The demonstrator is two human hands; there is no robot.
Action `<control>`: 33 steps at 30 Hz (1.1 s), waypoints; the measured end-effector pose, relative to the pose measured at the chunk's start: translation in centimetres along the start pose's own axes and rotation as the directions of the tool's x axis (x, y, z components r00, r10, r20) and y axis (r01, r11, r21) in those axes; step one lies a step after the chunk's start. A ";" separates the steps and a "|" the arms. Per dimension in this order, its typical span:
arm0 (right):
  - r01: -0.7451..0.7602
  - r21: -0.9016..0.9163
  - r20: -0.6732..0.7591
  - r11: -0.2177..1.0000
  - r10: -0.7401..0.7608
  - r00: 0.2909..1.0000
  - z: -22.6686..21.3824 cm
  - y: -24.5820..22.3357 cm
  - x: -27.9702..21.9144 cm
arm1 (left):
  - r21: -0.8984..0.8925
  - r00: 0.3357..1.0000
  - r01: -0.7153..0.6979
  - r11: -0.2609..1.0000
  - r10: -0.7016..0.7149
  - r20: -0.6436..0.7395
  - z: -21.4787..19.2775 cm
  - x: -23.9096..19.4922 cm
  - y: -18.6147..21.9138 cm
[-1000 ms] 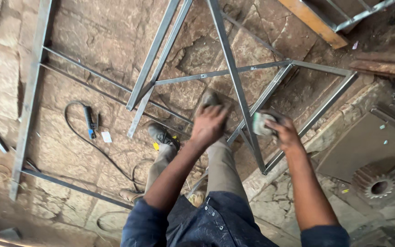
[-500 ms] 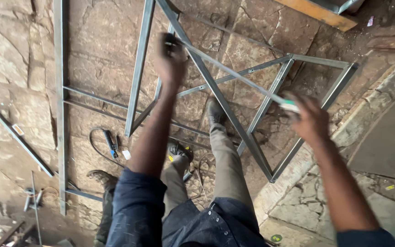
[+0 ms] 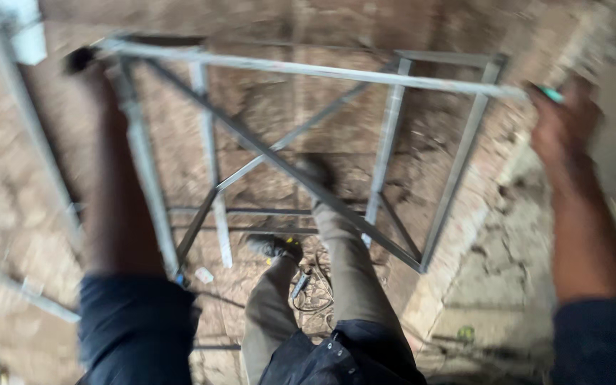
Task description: The person welds the joints of a rectangular metal frame using a welding electrode, then measures the dimensions of a larger metal structure with a tape measure.
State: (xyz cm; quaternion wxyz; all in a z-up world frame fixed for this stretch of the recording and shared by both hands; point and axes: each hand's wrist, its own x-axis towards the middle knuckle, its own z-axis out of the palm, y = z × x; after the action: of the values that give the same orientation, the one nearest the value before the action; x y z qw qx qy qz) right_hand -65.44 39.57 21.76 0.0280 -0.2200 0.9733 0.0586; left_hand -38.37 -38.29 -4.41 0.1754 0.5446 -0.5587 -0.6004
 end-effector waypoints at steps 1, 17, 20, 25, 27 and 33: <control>0.121 -0.091 0.006 0.988 -0.121 0.993 0.0 0.1 0.6 | 0.030 0.996 0.084 0.996 -0.084 0.021 -0.9 0.7 0.0; 0.203 -0.081 -0.029 0.976 -0.206 0.978 3.8 -0.2 5.4 | 0.446 0.938 0.197 0.873 -0.300 0.172 -1.3 5.3 -0.4; 0.220 -0.065 -0.106 0.973 -0.226 0.968 4.4 0.6 5.4 | 0.460 0.929 0.205 0.864 -0.319 0.186 -2.0 5.2 0.1; 0.218 -0.129 -0.085 0.968 -0.229 0.970 4.7 -0.4 5.9 | 0.418 0.924 0.213 0.883 -0.321 0.209 -4.9 3.7 1.2; 0.281 0.016 -0.211 0.960 -0.271 0.939 3.8 -0.3 4.7 | 0.366 0.924 0.185 0.912 -0.289 0.251 -3.3 4.1 0.7; 0.245 -0.026 0.007 0.969 -0.245 0.969 2.2 -1.4 -6.5 | 0.227 0.997 0.056 0.972 -0.068 0.048 -13.6 -3.9 -4.5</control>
State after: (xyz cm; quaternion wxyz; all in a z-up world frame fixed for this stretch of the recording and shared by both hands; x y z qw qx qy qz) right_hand -58.93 41.37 19.96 0.0341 -0.3389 0.9377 0.0680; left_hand -23.67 -40.23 -3.56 0.0781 0.5612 -0.6105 -0.5534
